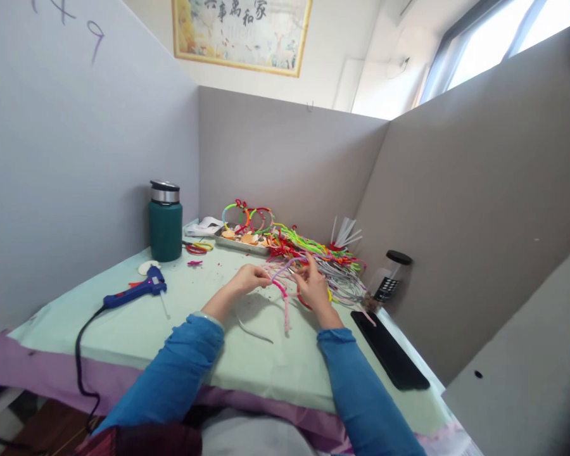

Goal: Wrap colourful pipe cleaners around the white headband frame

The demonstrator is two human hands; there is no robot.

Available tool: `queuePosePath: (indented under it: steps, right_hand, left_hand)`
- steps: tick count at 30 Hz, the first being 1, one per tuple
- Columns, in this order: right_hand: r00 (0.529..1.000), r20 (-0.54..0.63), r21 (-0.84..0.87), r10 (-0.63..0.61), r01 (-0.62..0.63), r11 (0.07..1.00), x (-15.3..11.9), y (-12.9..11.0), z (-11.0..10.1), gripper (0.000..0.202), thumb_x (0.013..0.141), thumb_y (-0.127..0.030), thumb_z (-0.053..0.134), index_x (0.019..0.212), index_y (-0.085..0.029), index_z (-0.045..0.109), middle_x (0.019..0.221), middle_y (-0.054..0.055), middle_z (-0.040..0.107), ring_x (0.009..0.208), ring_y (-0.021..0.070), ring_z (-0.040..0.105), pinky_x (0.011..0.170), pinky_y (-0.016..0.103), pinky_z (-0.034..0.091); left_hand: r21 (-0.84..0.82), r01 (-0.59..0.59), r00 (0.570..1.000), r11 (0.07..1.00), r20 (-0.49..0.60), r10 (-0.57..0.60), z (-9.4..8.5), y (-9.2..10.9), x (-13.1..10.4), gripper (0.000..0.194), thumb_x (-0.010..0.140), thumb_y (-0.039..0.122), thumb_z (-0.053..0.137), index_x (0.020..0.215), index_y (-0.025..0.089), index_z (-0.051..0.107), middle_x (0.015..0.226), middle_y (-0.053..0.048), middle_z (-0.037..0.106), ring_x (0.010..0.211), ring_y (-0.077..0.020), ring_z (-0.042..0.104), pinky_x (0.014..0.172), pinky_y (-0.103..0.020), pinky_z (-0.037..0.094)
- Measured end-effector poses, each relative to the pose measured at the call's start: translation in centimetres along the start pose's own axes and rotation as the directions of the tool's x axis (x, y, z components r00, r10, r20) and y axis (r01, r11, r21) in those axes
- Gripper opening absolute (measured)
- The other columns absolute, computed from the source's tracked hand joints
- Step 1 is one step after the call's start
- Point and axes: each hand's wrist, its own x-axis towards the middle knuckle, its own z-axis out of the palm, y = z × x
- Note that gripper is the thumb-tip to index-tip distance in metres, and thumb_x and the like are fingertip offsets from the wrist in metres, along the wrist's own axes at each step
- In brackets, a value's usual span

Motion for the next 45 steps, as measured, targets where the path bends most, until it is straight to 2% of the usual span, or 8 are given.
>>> queuePosePath:
  steps: [3,6,10,19,25,30,39,45]
  right_hand:
    - [0.996,-0.093,-0.016,0.014,-0.016,1.000,0.3,0.3,-0.3,0.035,0.084,-0.035,0.056,0.113,-0.017,0.061,0.083,0.006,0.067,0.071,0.0190,0.058,0.068,0.030,0.042]
    - [0.970,0.211,-0.084,-0.124,0.145,0.986,0.0,0.1,0.1,0.021,0.086,-0.031,0.053,0.082,-0.019,0.070,0.080,0.006,0.068,0.077,0.0197,0.058,0.073,0.030,0.040]
    - [0.865,0.483,-0.292,-0.135,0.304,0.907,-0.4,-0.6,1.1,0.022,0.087,-0.024,0.051,0.084,-0.022,0.073,0.089,0.006,0.070,0.089,0.0210,0.054,0.081,0.033,0.034]
    - [0.931,0.332,-0.686,0.150,0.129,0.716,1.1,2.0,2.2,0.024,0.086,-0.019,0.049,0.090,-0.020,0.073,0.104,0.014,0.067,0.104,0.0293,0.046,0.084,0.043,0.025]
    - [0.970,0.235,-0.136,-0.053,0.087,0.987,0.3,-0.8,1.5,0.025,0.087,-0.028,0.050,0.097,-0.020,0.072,0.103,0.009,0.067,0.098,0.0237,0.052,0.083,0.036,0.036]
    - [0.943,0.332,0.408,-0.014,-0.130,0.904,-0.1,-3.8,2.3,0.030,0.084,-0.044,0.053,0.076,-0.017,0.064,0.070,0.001,0.060,0.065,0.0150,0.051,0.059,0.026,0.039]
    - [0.958,0.246,0.530,0.149,-0.262,0.806,0.2,-3.5,2.5,0.034,0.075,-0.047,0.062,0.060,-0.018,0.051,0.056,-0.004,0.044,0.053,0.0106,0.038,0.052,0.025,0.033]
    - [0.888,0.416,0.551,0.196,-0.417,0.722,0.0,-3.0,2.9,0.035,0.072,-0.048,0.064,0.058,-0.019,0.052,0.052,-0.004,0.044,0.049,0.0103,0.038,0.047,0.025,0.029]
  left_hand:
    - [0.009,0.014,1.000,1.000,-0.019,-0.014,-0.2,-0.1,0.1,0.030,0.062,0.040,0.071,0.071,0.012,0.073,0.056,0.000,0.059,0.054,-0.0100,0.044,0.052,-0.023,0.030]
    - [-0.020,0.014,1.000,1.000,-0.005,-0.014,-0.3,0.2,-0.1,0.032,0.062,0.042,0.072,0.070,0.012,0.072,0.054,0.001,0.057,0.051,-0.0087,0.040,0.049,-0.023,0.027]
    - [-0.069,0.034,0.999,0.997,0.036,-0.032,-0.3,0.8,-0.6,0.031,0.060,0.042,0.073,0.069,0.012,0.071,0.053,0.002,0.055,0.049,-0.0077,0.037,0.048,-0.023,0.025]
    - [-0.052,0.062,0.995,0.997,0.086,-0.057,0.0,0.6,-0.3,0.033,0.056,0.041,0.076,0.071,0.012,0.073,0.058,0.000,0.060,0.049,-0.0075,0.038,0.046,-0.023,0.024]
    - [-0.051,0.089,0.993,0.995,0.078,-0.085,0.1,0.0,0.0,0.031,0.059,0.041,0.073,0.071,0.012,0.071,0.053,0.002,0.056,0.045,-0.0059,0.032,0.045,-0.023,0.022]
    - [-0.069,0.042,0.995,0.997,0.096,-0.035,0.3,0.3,-0.4,0.027,0.060,0.039,0.072,0.063,0.012,0.068,0.049,0.003,0.051,0.047,-0.0069,0.034,0.048,-0.023,0.025]
    - [-0.043,-0.231,0.970,0.972,0.071,0.233,1.0,0.6,-0.3,0.020,0.066,0.032,0.068,0.068,0.013,0.068,0.062,-0.001,0.062,0.059,-0.0111,0.050,0.058,-0.022,0.037]
    - [0.007,-0.390,0.921,0.921,-0.005,0.390,1.2,1.0,-0.7,0.017,0.073,0.029,0.066,0.071,0.013,0.069,0.066,-0.002,0.064,0.062,-0.0109,0.052,0.059,-0.021,0.039]
